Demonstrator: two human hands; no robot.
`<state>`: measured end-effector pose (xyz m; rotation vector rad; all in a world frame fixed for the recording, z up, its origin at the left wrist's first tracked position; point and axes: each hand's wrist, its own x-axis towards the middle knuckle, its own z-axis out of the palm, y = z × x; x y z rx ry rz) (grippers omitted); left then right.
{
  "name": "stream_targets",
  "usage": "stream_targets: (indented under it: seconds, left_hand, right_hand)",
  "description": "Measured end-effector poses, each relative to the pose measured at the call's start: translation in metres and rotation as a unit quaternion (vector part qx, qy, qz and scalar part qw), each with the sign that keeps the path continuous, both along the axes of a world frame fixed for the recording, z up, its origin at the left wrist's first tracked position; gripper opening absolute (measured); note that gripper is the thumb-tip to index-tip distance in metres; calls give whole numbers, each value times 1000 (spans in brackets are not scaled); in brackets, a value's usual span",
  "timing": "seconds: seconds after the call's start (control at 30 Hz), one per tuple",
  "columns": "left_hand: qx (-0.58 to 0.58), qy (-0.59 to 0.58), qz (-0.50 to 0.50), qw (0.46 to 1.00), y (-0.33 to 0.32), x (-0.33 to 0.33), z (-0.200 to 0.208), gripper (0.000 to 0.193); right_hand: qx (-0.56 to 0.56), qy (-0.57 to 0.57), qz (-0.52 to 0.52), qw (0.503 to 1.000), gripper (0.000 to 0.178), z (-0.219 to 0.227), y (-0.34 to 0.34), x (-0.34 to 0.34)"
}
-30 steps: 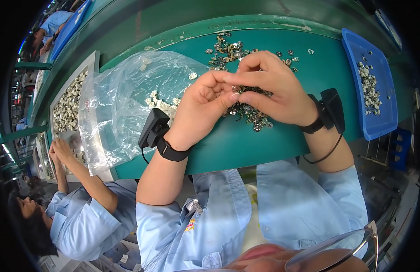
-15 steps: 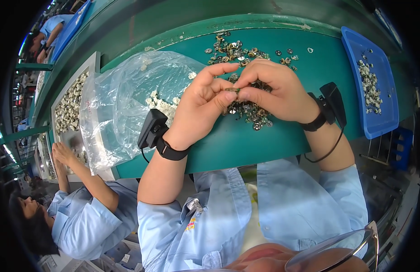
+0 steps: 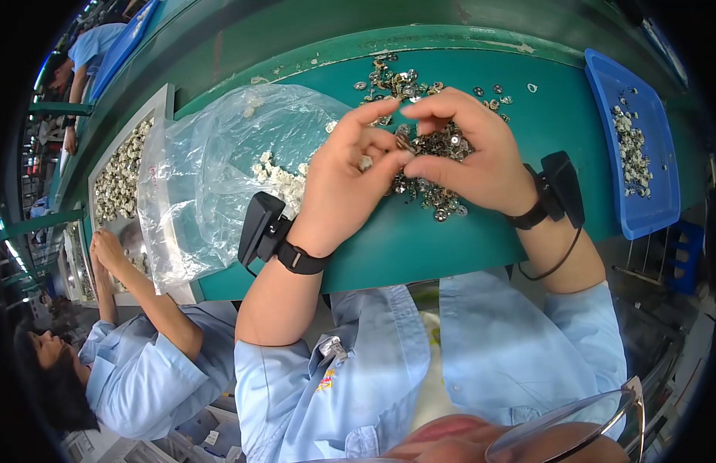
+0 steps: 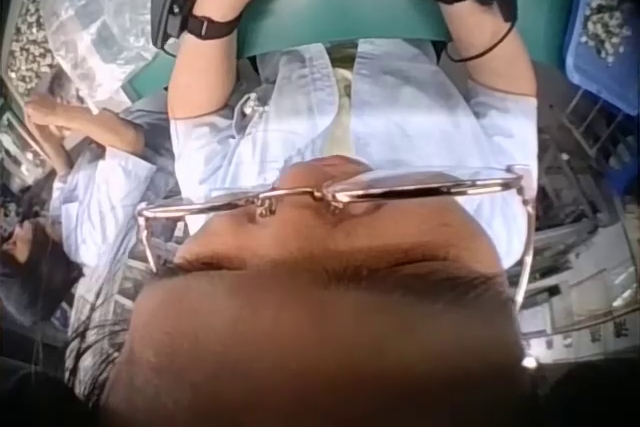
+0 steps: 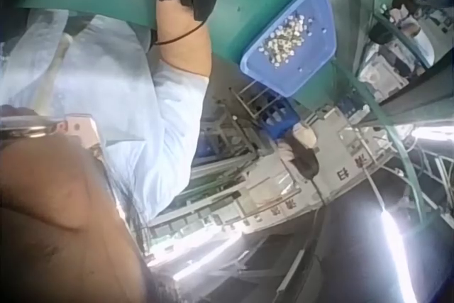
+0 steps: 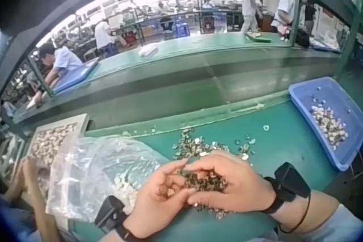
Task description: Manually sorting and assembling small metal components on a production line.
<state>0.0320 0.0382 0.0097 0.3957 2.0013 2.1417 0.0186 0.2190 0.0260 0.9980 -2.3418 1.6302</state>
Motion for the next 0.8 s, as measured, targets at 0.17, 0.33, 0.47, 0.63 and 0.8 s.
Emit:
stream_targets:
  seconds: [0.17,0.33,0.47,0.63,0.8]
  left_hand:
    - [-55,52,3,997,2,5,1,42]
    - [-56,40,-2,998,-2,-2,2,44]
    - [-15,44,19,999,1,0,-2,42]
    - [96,-17,4,995,2,0,4,39]
    - [106,45,-78,990,-3,0,3,34]
  right_hand:
    - [40,29,3,999,22,-3,8,-2]
    - [38,-10,6,999,23,-6,9,-4]
    - [-41,-31,-15,999,21,-4,-6,5]
    - [39,20,22,999,18,-6,5,-2]
    - [-125,-180,17,975,14,-10,1,4]
